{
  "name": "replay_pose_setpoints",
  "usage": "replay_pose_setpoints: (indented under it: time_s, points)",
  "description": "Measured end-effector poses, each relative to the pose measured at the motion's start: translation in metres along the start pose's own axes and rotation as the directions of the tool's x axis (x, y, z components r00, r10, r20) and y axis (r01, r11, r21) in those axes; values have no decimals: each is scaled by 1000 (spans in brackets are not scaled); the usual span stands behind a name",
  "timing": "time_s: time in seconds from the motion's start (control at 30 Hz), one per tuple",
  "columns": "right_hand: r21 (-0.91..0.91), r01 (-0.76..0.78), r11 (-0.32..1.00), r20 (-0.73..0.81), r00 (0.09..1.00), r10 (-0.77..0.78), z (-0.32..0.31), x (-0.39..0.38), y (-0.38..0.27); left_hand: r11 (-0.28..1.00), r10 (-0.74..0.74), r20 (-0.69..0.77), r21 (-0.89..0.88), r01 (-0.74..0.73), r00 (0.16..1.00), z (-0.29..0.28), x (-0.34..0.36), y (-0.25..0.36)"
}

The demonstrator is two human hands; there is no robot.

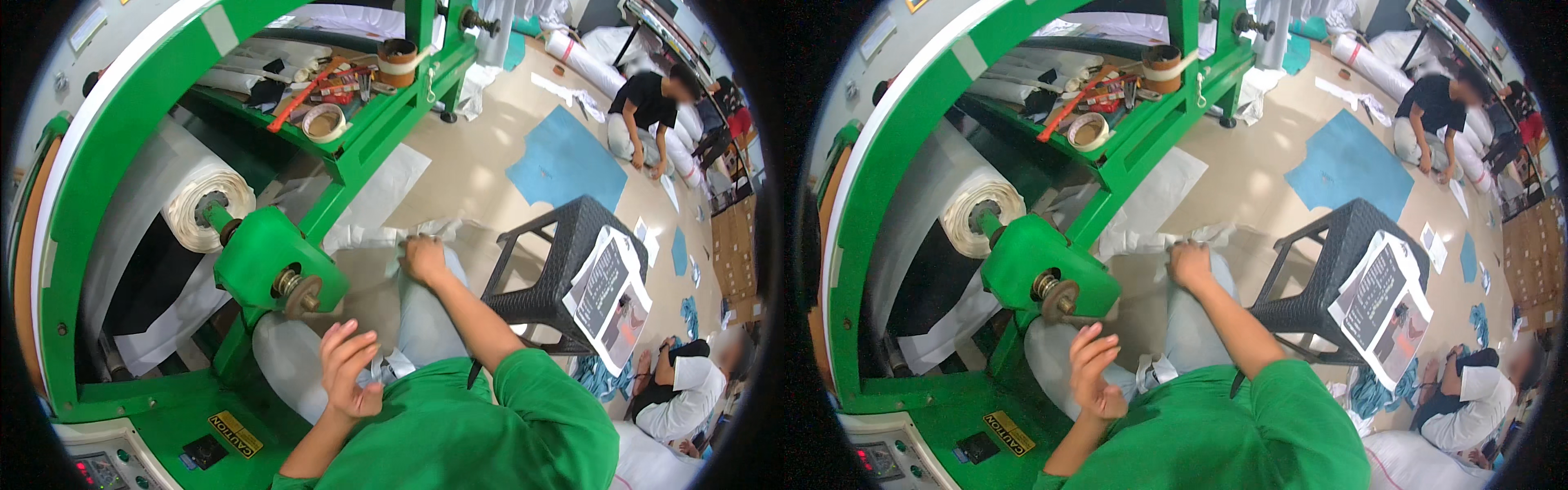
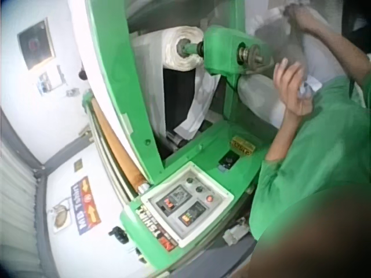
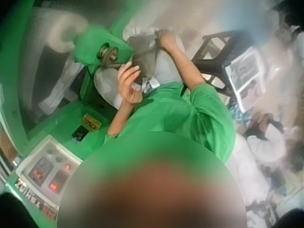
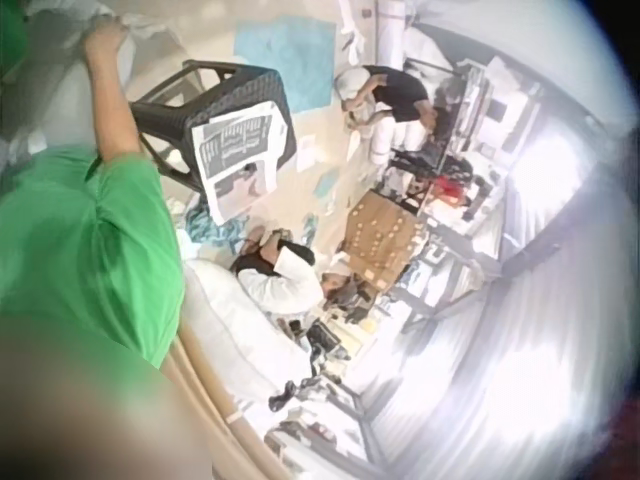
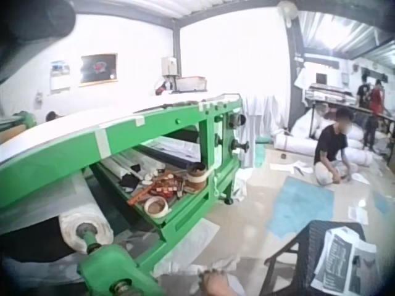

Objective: The person operates a green fabric spreading machine, feeding a large white sheet through rollers and adjusting the material. They handle a printed document, place it on a nearby stool, and continue to manage the fabric roll and machine controls.

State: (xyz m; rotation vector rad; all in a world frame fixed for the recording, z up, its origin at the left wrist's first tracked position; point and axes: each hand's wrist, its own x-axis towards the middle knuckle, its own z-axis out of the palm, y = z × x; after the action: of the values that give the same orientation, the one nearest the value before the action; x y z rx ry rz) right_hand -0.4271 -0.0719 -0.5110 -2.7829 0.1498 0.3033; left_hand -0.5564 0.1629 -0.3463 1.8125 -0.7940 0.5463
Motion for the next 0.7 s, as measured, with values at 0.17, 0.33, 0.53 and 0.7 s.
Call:
replay_pose_setpoints:
  time_s: [0.17,0.33,0.53,0.7]
  points:
    - [437,32,899,-288,952,106,-10,35,40,993,-118,81,-20,120,990,22,-10,-16]
    - [588,296,753,-581,802,138,-43,18,50,897,-376,211,-163,412,902,35,-26,-31]
    - [580,434,689,-708,687,163,-71,10,35,982,-187,239,40,183,953,14,-16,-30]
    - [551,282,785,-712,651,266,-92,43,62,909,39,-412,393,138,910,-64,3,-53]
